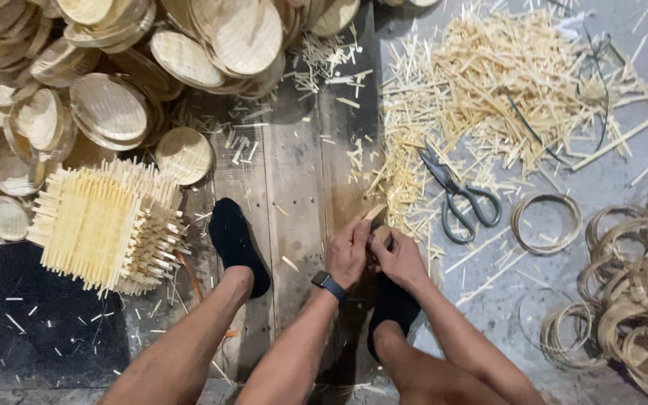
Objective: The person sits on the floor and weaves small round bamboo baskets. They use shears to trim the ends of the bamboo strips flush with the circular frame, then place the finished baskets into a stack. The process involves picking up a woven base, trimming the edges, and stacking the completed item.
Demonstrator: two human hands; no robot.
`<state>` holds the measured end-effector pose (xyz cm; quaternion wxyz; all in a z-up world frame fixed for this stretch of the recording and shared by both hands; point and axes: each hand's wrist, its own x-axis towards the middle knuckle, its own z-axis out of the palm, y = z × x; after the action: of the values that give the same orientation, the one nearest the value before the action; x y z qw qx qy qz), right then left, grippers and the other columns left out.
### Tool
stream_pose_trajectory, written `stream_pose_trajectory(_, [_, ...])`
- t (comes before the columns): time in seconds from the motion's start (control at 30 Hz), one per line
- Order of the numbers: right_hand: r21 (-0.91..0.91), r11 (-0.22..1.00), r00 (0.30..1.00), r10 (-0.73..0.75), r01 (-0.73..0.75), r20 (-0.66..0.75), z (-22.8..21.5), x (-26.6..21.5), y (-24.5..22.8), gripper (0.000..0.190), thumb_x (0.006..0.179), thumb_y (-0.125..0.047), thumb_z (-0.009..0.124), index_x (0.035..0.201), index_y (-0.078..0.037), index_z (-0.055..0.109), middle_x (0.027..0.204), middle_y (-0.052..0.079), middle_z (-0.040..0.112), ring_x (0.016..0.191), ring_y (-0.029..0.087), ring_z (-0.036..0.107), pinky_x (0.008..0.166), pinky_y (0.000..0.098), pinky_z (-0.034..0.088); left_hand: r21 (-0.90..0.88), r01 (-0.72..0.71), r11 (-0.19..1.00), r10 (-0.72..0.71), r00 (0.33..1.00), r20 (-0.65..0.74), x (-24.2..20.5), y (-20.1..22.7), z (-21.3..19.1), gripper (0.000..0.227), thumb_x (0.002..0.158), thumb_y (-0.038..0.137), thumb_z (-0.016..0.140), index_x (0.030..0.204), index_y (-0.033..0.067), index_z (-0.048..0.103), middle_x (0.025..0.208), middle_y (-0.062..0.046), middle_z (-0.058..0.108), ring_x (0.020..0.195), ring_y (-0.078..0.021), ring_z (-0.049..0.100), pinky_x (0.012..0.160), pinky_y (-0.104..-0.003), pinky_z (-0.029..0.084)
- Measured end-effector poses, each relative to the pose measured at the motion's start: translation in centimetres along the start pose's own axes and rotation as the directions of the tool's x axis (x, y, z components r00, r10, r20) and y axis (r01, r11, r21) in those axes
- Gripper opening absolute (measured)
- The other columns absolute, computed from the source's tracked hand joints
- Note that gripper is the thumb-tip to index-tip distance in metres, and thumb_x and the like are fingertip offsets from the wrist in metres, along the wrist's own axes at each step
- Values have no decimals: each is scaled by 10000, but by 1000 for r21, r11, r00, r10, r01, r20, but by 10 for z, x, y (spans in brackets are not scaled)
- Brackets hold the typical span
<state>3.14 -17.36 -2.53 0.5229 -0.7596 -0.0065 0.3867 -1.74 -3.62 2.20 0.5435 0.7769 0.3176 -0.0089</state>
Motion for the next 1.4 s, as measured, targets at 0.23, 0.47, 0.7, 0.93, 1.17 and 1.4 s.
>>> stream_pose_trajectory(0.23, [-1, 995, 991, -98, 99, 92, -25, 5, 16, 420, 943, -388, 655, 967, 29, 698, 764, 110, 703, 684, 173, 634, 626, 333, 522, 11, -74, 997, 75, 983, -165, 40, -65, -9, 508, 1064, 471, 490, 1102, 23, 726, 888, -226, 707, 802, -325, 730, 699, -404, 577])
stream_pose_trajectory(0.47, [550, 835, 967, -124, -20, 224, -55, -8, 46, 548, 995, -443, 529, 1029, 77, 701, 880, 173, 738, 773, 229, 686, 669, 339, 536, 350, -182, 919, 181, 983, 38, 119, -129, -75, 422, 1049, 419, 533, 997, 79, 777, 839, -238, 696, 757, -406, 703, 702, -459, 547])
stream_pose_trajectory(0.7, [508, 854, 975, -3, -112, 221, -44, -9, 49, 524, 961, -440, 533, 1045, 44, 716, 905, 136, 750, 770, 205, 687, 646, 344, 545, -838, -293, 459, -29, 939, -344, 208, 74, -206, 492, 1012, 526, 554, 1277, 112, 536, 1311, -164, 708, 1141, -244, 769, 968, -428, 619])
stream_pose_trajectory(0.93, [520, 847, 970, -19, -114, 243, -30, -9, 36, 497, 952, -400, 590, 1140, 49, 689, 944, 140, 730, 795, 202, 675, 657, 356, 541, 24, 137, 990, -132, 983, -126, 139, 20, -114, 399, 992, 444, 622, 1202, 115, 701, 1033, -110, 776, 934, -202, 740, 823, -349, 591])
stream_pose_trajectory(1.17, [535, 835, 974, 0, -124, 226, -15, -3, 17, 582, 971, -507, 426, 1326, -112, 663, 1110, 82, 706, 984, 176, 634, 869, 325, 494, -516, 534, 670, -492, 840, 230, 11, -102, 13, 369, 920, 252, 732, 1205, 23, 680, 1194, -144, 728, 1052, -218, 696, 936, -368, 550])
stream_pose_trajectory(1.4, [396, 912, 988, 59, -112, 144, 5, 20, 39, 301, 985, -264, 658, 1119, 1, 714, 838, 61, 645, 673, 156, 582, 577, 312, 483, -56, 289, 956, -289, 957, 1, 36, -93, -51, 499, 851, 213, 768, 1311, 74, 635, 1125, -129, 721, 971, -260, 686, 848, -378, 598])
